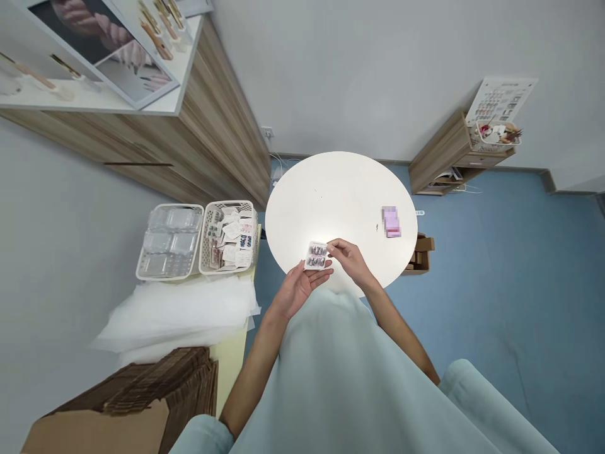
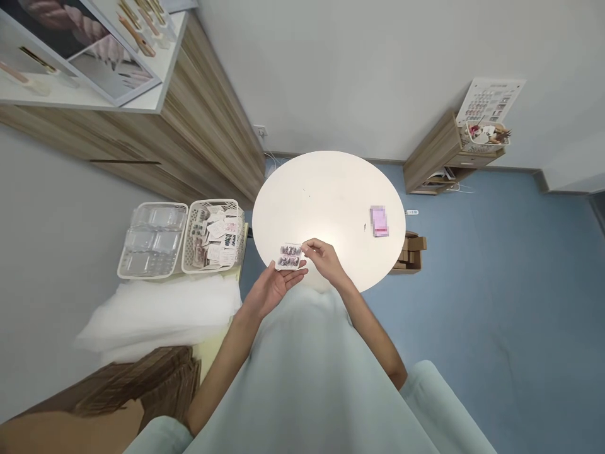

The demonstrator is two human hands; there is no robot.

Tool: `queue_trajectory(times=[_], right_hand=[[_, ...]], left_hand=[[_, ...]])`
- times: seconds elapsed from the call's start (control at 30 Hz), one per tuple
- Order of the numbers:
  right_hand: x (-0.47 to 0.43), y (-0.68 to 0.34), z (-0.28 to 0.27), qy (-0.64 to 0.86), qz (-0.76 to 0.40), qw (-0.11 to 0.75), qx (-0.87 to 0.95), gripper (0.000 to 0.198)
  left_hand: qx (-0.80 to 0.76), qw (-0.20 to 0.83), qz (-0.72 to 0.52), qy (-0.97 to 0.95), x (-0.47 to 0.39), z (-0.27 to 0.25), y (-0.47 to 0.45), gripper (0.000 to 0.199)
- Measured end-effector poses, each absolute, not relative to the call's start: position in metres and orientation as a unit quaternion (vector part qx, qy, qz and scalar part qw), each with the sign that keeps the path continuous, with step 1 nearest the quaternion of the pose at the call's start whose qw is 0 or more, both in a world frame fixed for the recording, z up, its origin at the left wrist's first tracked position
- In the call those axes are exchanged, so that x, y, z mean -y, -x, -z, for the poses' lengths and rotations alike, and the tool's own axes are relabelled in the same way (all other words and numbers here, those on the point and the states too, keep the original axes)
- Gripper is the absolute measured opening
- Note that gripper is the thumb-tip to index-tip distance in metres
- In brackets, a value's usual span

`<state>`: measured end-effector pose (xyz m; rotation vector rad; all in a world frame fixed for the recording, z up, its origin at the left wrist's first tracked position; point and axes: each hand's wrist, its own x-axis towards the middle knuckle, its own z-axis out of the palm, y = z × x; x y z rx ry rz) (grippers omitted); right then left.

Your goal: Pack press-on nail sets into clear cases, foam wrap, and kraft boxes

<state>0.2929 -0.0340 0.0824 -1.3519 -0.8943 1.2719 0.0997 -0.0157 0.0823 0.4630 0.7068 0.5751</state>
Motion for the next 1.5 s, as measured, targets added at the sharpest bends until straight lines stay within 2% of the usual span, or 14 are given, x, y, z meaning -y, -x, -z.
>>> queue_trajectory(times=[0.17,0.3,0.5,0.6,0.77,0.87,1.07,1.27,1.4,1.5], right_hand=[[0.038,-0.281,-0.079,0.622,-0.476,0.534,0.321,0.035],[0.045,-0.269,-0.088,0.635,-0.458,0.531,0.323,0.034],[0.048,-0.250,-0.096,0.662,-0.436,0.510,0.334,0.030],[0.046,-0.246,-0.093,0.677,-0.430,0.502,0.323,0.027],[0.043,-0.248,-0.085,0.680,-0.433,0.504,0.309,0.025],[0.041,-0.250,-0.085,0.670,-0.455,0.497,0.312,0.025],[0.039,-0.252,-0.092,0.642,-0.493,0.497,0.312,0.027],[0.041,-0.253,-0.100,0.620,-0.511,0.492,0.336,0.028],[0.043,-0.251,-0.101,0.587,-0.535,0.500,0.345,0.027],[0.044,-0.252,-0.098,0.589,-0.537,0.494,0.347,0.028]], left_hand=[[-0.407,0.814,-0.309,-0.276,0.014,-0.081,-0.098,0.063],[-0.466,0.724,-0.340,-0.378,0.014,-0.078,-0.095,0.055],[-0.542,0.564,-0.352,-0.514,0.020,-0.074,-0.086,0.053],[-0.555,0.540,-0.362,-0.519,0.020,-0.073,-0.080,0.055],[-0.555,0.584,-0.405,-0.433,0.018,-0.067,-0.072,0.042],[-0.556,0.604,-0.401,-0.406,0.016,-0.067,-0.067,0.041],[-0.501,0.706,-0.362,-0.346,0.011,-0.075,-0.056,0.048],[-0.373,0.831,-0.311,-0.270,0.014,-0.085,-0.058,0.062],[-0.337,0.853,-0.294,-0.268,0.018,-0.091,-0.064,0.071],[-0.360,0.839,-0.301,-0.274,0.020,-0.090,-0.068,0.070]])
